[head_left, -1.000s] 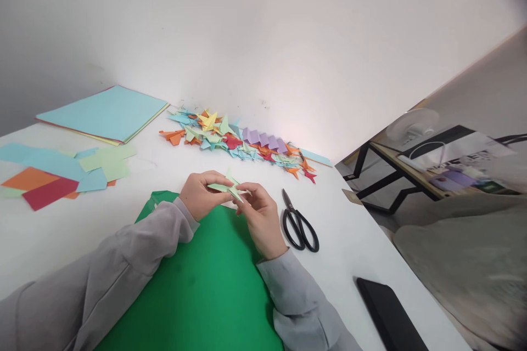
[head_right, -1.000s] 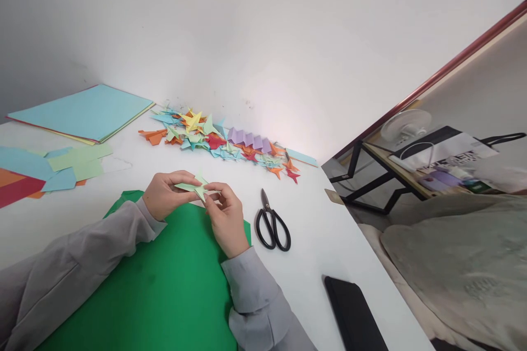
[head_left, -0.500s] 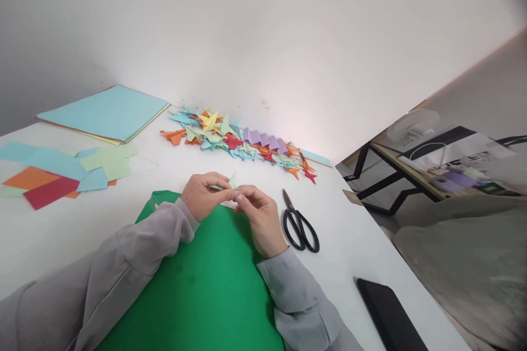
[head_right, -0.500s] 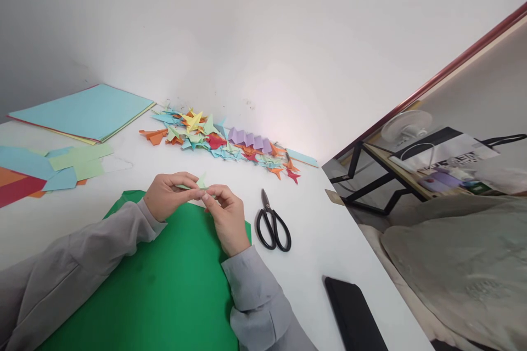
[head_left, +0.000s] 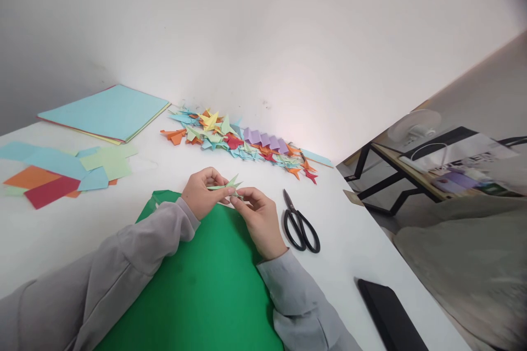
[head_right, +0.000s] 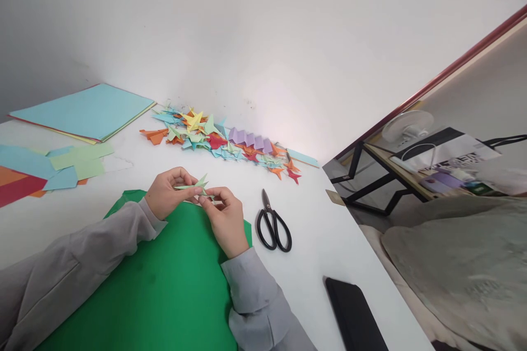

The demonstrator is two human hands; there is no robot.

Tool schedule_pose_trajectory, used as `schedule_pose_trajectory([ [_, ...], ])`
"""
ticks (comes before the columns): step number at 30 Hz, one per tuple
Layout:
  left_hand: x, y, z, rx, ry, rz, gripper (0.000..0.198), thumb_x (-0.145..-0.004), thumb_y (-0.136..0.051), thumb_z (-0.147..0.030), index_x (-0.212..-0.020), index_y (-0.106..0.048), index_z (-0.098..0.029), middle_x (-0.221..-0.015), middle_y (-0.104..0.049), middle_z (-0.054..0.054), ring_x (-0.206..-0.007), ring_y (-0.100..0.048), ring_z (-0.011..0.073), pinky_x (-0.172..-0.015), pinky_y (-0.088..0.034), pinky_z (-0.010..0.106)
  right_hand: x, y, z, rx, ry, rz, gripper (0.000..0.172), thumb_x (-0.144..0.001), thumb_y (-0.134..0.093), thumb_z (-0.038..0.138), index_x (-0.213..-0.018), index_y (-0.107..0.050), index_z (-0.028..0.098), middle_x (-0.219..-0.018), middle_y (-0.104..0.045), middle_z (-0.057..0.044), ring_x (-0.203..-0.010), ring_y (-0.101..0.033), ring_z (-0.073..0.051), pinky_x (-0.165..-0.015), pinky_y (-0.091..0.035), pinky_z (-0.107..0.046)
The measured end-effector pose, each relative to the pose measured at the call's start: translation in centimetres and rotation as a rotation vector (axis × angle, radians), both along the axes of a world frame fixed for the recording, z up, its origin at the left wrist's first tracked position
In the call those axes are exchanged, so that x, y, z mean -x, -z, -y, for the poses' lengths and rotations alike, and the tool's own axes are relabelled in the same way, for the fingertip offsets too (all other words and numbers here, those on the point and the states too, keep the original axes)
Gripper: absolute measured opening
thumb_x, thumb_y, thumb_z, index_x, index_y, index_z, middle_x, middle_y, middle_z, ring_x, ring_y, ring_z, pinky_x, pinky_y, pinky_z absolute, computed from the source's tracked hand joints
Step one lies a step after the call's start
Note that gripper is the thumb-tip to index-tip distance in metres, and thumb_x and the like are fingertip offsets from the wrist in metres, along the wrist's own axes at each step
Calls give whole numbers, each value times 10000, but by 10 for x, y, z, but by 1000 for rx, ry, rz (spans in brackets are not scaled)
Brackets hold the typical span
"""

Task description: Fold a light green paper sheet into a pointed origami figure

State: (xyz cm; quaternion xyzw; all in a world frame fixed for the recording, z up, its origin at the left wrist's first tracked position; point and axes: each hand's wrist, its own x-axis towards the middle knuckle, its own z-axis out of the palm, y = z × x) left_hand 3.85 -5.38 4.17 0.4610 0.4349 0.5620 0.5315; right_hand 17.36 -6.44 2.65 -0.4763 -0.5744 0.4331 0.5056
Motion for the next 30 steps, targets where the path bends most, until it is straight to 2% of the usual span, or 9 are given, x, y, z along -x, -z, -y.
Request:
schedule_pose_trajectory([
  [6,2,6,-1,-73,1,-106,301,-537,-726,-233,-574,-440,-145,-715,-598,18,-632,-597,132,-569,-549,301,1,2,1,-83,38,140,116,-690,-638,292,-762,-607,206,-781,-619,-31,-743,-560,-181,-597,-451,-289],
  [10,3,8,-1,-128,-7,-188,254,-576,-695,-214,-567,-450,-147,-711,-606,27,-660,-602,141,-585,-538,290,-1,3,0,-70,-4,164,101,-716,-612,292,-760,-624,202,-798,-630,-41,-755,-562,-184,-639,-457,-312],
  [16,3,2,-4,-42,-39,-42,313,-522,-744,-227,-536,-445,-135,-674,-604,11,-536,-601,113,-530,-553,291,-3,2,0,-165,51,173,112,-710,-630,260,-813,-635,216,-844,-631,-32,-831,-564,-188,-773,-434,-345],
  [20,4,0,-4,3,-57,10,363,-461,-789,-231,-537,-450,-126,-658,-603,3,-491,-615,123,-506,-558,285,-4,3,-1,-155,72,160,110,-708,-634,271,-784,-603,199,-797,-622,-27,-793,-570,-183,-769,-435,-346],
  [30,4,3,-4,5,-55,15,362,-459,-795,-220,-540,-456,-119,-634,-605,-7,-472,-624,128,-493,-568,272,-3,1,-2,-130,2,238,124,-747,-573,304,-762,-579,181,-819,-611,-45,-826,-566,-197,-758,-430,-351],
])
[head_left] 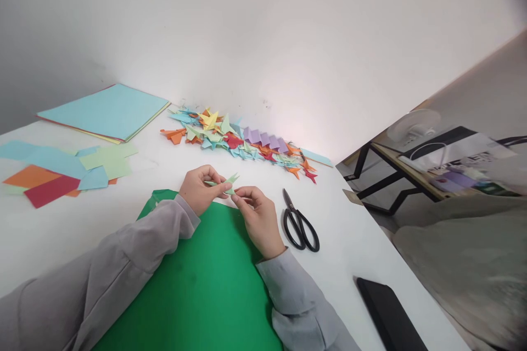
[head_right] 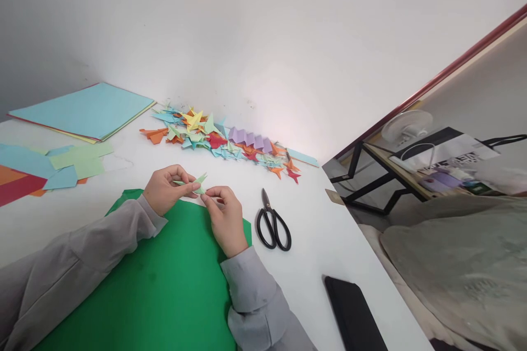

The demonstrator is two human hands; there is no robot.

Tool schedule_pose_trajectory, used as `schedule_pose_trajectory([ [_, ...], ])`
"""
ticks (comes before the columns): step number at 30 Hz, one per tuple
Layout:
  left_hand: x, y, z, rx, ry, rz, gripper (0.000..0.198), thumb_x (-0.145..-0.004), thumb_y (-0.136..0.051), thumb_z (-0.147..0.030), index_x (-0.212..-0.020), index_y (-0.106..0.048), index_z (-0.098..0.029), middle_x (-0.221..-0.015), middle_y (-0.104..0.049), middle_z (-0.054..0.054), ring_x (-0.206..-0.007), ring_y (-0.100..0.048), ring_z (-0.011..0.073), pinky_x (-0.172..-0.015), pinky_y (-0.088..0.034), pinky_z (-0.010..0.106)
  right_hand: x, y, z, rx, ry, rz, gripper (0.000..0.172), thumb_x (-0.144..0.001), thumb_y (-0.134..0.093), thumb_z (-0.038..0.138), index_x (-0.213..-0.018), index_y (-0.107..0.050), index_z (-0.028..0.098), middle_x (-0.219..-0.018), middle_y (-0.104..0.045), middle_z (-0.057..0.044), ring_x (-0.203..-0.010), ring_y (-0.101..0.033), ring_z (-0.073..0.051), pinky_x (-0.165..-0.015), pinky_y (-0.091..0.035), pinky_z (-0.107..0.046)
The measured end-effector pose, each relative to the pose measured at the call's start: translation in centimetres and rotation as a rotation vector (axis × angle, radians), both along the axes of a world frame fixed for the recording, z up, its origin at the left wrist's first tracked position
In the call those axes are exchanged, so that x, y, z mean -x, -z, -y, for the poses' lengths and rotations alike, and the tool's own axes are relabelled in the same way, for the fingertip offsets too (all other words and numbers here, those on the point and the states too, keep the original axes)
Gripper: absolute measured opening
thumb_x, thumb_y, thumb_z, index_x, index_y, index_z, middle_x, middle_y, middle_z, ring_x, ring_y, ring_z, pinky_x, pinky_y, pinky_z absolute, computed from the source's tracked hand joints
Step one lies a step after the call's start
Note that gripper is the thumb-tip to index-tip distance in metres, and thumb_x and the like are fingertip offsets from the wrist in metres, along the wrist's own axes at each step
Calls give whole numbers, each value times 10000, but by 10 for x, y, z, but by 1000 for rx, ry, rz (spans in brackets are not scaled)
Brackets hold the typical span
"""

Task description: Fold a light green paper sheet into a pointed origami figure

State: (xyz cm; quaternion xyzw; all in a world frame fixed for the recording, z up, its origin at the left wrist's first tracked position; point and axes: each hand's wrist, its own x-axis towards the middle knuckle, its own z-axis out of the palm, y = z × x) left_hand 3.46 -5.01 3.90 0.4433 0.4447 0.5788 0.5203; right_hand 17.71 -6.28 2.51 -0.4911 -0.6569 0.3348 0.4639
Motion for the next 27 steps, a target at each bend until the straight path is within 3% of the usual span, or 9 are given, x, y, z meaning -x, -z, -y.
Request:
schedule_pose_trajectory([
  [7,1,2,-2,-13,-3,-9,329,-487,-778,-214,-548,-469,-115,-613,-599,-8,-488,-614,113,-501,-578,275,-1,0,-1,42,-60,32,164,-766,-546,323,-689,-574,182,-775,-592,-39,-730,-537,-171,-671,-417,-298],
  [12,1,1,-4,-6,-20,-3,298,-520,-753,-190,-549,-466,-115,-616,-604,-5,-498,-616,112,-498,-577,270,-1,-1,0,55,-115,51,373,-831,-449,382,-529,-538,184,-665,-563,-24,-692,-525,-158,-689,-387,-293],
  [15,2,0,-5,16,-18,10,283,-541,-735,-170,-543,-456,-117,-604,-610,0,-493,-612,109,-491,-572,264,-2,-1,0,81,-42,-29,458,-851,-391,433,-486,-506,181,-628,-552,-21,-692,-528,-159,-692,-380,-292],
  [18,2,0,-4,28,-10,16,298,-522,-748,-175,-542,-456,-118,-577,-602,-10,-466,-602,104,-476,-565,259,-3,-1,-1,109,26,-92,389,-815,-453,457,-558,-539,178,-638,-569,-11,-666,-517,-155,-645,-380,-281],
  [21,2,-1,-3,28,3,1,320,-498,-767,-196,-550,-460,-118,-569,-600,-17,-444,-605,111,-455,-552,248,-2,-4,1,143,-21,-103,308,-762,-536,453,-635,-579,176,-605,-549,12,-613,-483,-140,-591,-361,-264],
  [27,2,-2,-2,44,35,-24,329,-489,-774,-211,-563,-468,-117,-568,-603,-19,-427,-617,136,-420,-520,224,2,-8,4,226,-71,-171,265,-705,-623,391,-572,-600,163,-565,-569,14,-536,-417,-107,-550,-315,-250],
])
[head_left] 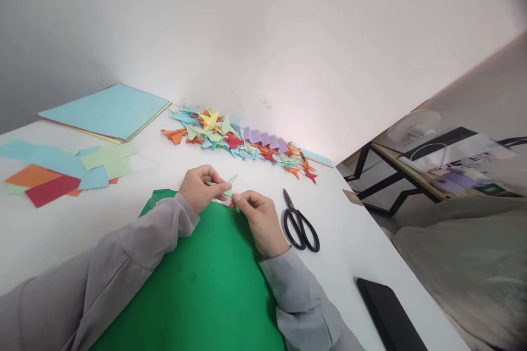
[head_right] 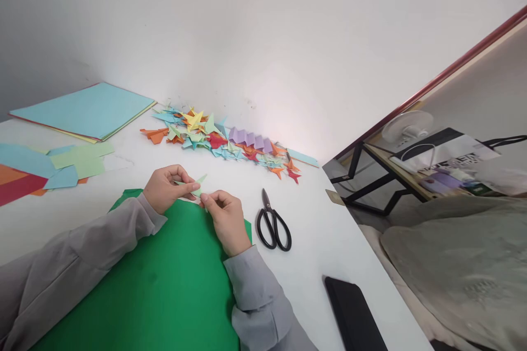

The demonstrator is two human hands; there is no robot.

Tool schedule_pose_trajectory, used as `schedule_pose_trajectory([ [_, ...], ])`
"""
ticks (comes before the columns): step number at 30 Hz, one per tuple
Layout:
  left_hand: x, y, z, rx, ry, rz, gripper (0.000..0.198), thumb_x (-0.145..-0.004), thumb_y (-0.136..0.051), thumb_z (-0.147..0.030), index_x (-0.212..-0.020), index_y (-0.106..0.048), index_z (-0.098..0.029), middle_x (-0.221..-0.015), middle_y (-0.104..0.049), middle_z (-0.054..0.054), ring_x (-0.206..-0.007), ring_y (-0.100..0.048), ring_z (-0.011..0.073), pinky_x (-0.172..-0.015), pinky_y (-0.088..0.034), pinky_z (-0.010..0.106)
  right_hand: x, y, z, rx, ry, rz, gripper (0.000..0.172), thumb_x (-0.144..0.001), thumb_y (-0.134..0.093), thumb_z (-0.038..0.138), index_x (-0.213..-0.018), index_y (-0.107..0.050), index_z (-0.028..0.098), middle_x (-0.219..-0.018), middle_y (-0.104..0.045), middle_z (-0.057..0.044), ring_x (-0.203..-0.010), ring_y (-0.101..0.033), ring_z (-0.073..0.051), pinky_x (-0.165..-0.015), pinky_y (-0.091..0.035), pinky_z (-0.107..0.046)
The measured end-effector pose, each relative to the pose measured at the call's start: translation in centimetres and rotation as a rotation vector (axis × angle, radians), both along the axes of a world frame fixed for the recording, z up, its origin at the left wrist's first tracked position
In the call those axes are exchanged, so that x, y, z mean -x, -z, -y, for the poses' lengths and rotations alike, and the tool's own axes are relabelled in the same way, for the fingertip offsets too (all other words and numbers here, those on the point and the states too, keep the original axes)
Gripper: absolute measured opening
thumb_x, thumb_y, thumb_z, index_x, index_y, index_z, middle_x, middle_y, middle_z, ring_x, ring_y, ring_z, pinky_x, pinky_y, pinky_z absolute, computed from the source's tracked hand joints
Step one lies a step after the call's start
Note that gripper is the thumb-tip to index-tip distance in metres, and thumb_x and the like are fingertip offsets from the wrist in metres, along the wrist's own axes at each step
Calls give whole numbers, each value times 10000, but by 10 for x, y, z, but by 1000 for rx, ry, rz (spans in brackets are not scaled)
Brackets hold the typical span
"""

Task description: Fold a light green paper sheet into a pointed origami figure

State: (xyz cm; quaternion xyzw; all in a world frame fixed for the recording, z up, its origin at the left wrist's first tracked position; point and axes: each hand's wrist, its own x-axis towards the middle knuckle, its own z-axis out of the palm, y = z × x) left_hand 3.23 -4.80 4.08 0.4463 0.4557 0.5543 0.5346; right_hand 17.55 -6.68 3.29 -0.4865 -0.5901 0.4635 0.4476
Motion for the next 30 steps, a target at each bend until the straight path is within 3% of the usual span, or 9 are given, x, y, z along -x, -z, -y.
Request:
schedule_pose_trajectory([
  [5,0,0,-1,15,5,38,315,-505,-761,-194,-543,-458,-121,-518,-582,-37,-409,-597,113,-437,-527,228,0,0,-2,80,2,-169,325,-751,-551,448,-590,-607,172,-525,-538,21,-557,-457,-122,-573,-331,-257],
  [12,2,0,0,8,14,-18,270,-536,-733,-160,-545,-465,-120,-512,-575,-36,-400,-590,110,-407,-499,206,-2,-1,-1,33,-3,-74,212,-682,-657,346,-590,-607,162,-529,-571,26,-507,-422,-97,-538,-314,-245],
  [16,2,1,-1,11,34,1,277,-537,-738,-183,-545,-467,-123,-521,-580,-33,-406,-589,106,-429,-514,224,-1,-1,-1,43,-18,-91,291,-734,-595,385,-545,-574,164,-489,-534,32,-486,-410,-94,-525,-311,-246],
  [21,1,1,0,-7,86,9,311,-471,-779,-193,-535,-484,-119,-521,-592,-21,-427,-581,101,-435,-523,232,1,0,-2,9,-64,-87,209,-687,-647,378,-672,-602,174,-567,-573,26,-547,-485,-114,-552,-360,-251],
  [27,0,0,1,34,121,26,246,-512,-752,-168,-704,-611,-107,-582,-630,-3,-452,-589,105,-459,-541,249,0,-1,-1,2,-1,-81,203,-660,-677,343,-620,-582,168,-511,-565,31,-499,-479,-105,-523,-357,-248],
  [30,0,1,1,23,144,-11,209,-526,-747,-191,-689,-654,-100,-607,-639,7,-450,-589,106,-469,-540,248,0,-3,0,9,6,-76,224,-648,-688,344,-584,-567,167,-485,-554,36,-472,-458,-96,-505,-343,-242],
])
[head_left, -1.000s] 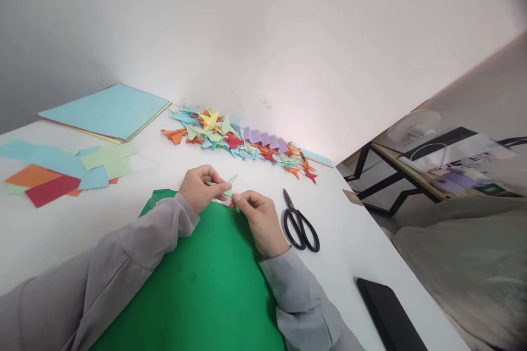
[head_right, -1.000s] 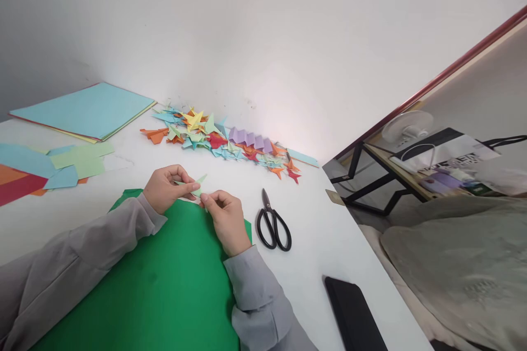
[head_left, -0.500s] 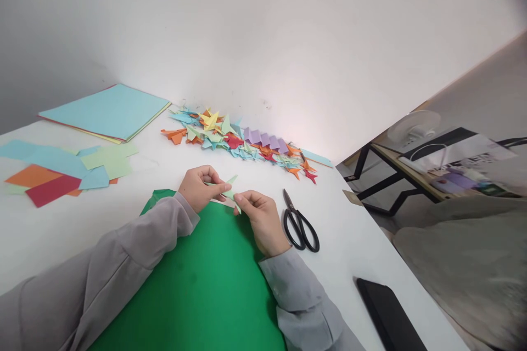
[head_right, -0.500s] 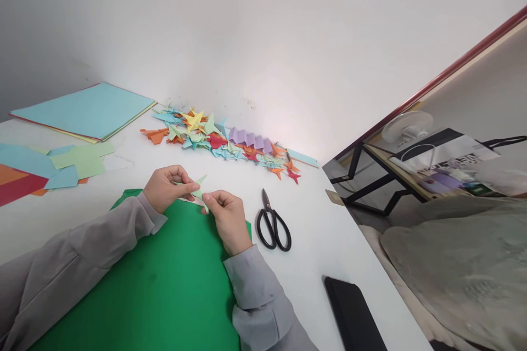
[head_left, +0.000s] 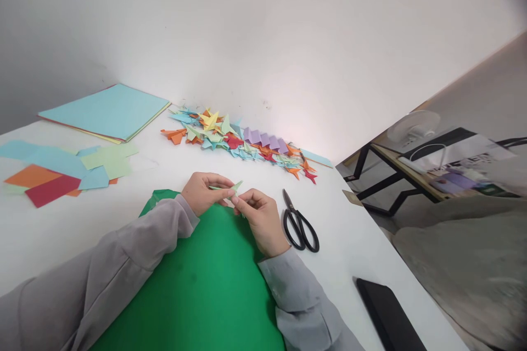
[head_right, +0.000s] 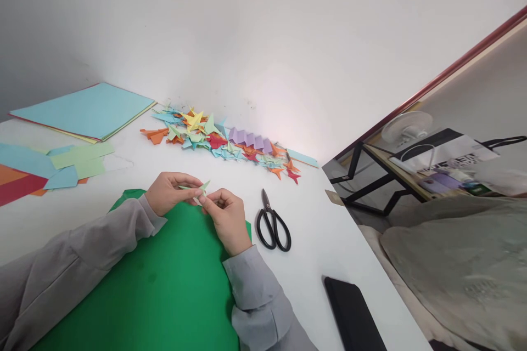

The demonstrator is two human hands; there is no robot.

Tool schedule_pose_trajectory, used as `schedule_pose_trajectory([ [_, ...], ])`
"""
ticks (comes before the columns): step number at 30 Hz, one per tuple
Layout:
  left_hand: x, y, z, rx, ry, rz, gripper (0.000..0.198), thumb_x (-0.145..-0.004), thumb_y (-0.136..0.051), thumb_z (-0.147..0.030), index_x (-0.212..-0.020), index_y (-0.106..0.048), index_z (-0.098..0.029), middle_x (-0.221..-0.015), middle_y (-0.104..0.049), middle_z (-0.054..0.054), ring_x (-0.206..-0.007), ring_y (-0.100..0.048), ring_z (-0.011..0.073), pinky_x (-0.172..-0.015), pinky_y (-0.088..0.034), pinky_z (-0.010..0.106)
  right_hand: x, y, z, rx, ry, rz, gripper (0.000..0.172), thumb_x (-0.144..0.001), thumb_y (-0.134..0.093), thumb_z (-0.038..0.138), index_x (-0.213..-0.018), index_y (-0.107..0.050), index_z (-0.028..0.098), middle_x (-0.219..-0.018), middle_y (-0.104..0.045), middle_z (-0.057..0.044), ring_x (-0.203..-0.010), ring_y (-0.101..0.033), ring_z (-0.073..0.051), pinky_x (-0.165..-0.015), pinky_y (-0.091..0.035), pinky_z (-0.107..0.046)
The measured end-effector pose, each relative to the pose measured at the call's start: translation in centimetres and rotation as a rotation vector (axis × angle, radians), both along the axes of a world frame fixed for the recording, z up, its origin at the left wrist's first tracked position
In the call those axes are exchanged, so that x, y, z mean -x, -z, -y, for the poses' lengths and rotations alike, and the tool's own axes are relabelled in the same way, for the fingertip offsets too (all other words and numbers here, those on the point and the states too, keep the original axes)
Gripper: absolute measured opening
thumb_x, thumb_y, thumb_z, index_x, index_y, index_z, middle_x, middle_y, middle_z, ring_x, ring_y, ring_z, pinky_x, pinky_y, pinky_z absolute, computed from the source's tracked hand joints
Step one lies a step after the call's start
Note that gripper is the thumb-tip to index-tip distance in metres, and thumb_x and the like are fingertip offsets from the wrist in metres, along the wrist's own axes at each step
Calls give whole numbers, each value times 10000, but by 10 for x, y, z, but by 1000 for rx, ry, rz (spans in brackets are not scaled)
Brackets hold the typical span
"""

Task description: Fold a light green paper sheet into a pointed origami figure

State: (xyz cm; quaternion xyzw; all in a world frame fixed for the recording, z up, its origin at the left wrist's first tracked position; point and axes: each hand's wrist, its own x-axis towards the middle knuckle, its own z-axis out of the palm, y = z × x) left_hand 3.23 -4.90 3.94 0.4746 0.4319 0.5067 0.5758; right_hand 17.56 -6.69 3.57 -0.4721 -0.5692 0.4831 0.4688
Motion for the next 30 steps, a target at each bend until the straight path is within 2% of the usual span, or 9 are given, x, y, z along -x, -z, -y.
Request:
schedule_pose_trajectory([
  [5,-1,4,-1,-42,4,-53,167,-549,-733,-231,-650,-666,-117,-553,-630,-3,-410,-580,112,-419,-492,223,1,-1,1,21,-2,4,249,-629,-700,346,-555,-545,166,-463,-544,39,-451,-434,-87,-479,-316,-233],
  [11,-1,0,0,-49,-17,-56,87,-531,-722,-176,-556,-653,-129,-452,-598,-17,-380,-538,92,-404,-461,201,1,2,1,23,-54,11,224,-645,-682,355,-593,-560,174,-492,-556,35,-467,-447,-94,-488,-328,-239],
  [14,-1,0,0,-35,-10,-42,77,-528,-717,-172,-546,-653,-133,-442,-602,-13,-383,-532,89,-411,-465,202,1,3,1,6,-77,1,202,-651,-677,358,-642,-586,177,-537,-581,22,-508,-487,-110,-513,-360,-251],
  [21,-1,3,-1,-45,27,-49,104,-527,-721,-222,-559,-662,-143,-464,-615,-9,-385,-500,80,-367,-426,190,-1,1,1,-42,-77,42,211,-646,-683,347,-589,-573,177,-502,-573,25,-468,-470,-105,-484,-353,-251],
  [27,2,0,-2,-108,23,-92,112,-497,-737,-223,-565,-681,-154,-551,-664,14,-523,-578,119,-519,-477,223,-3,2,2,-19,-157,45,205,-652,-677,323,-572,-549,184,-488,-571,28,-448,-464,-103,-474,-341,-250],
  [30,2,-1,-1,-132,48,-97,102,-518,-718,-236,-545,-671,-150,-514,-647,14,-490,-555,118,-483,-445,225,-3,1,2,-11,-194,36,212,-647,-679,332,-567,-548,185,-480,-567,31,-454,-477,-107,-479,-355,-250],
])
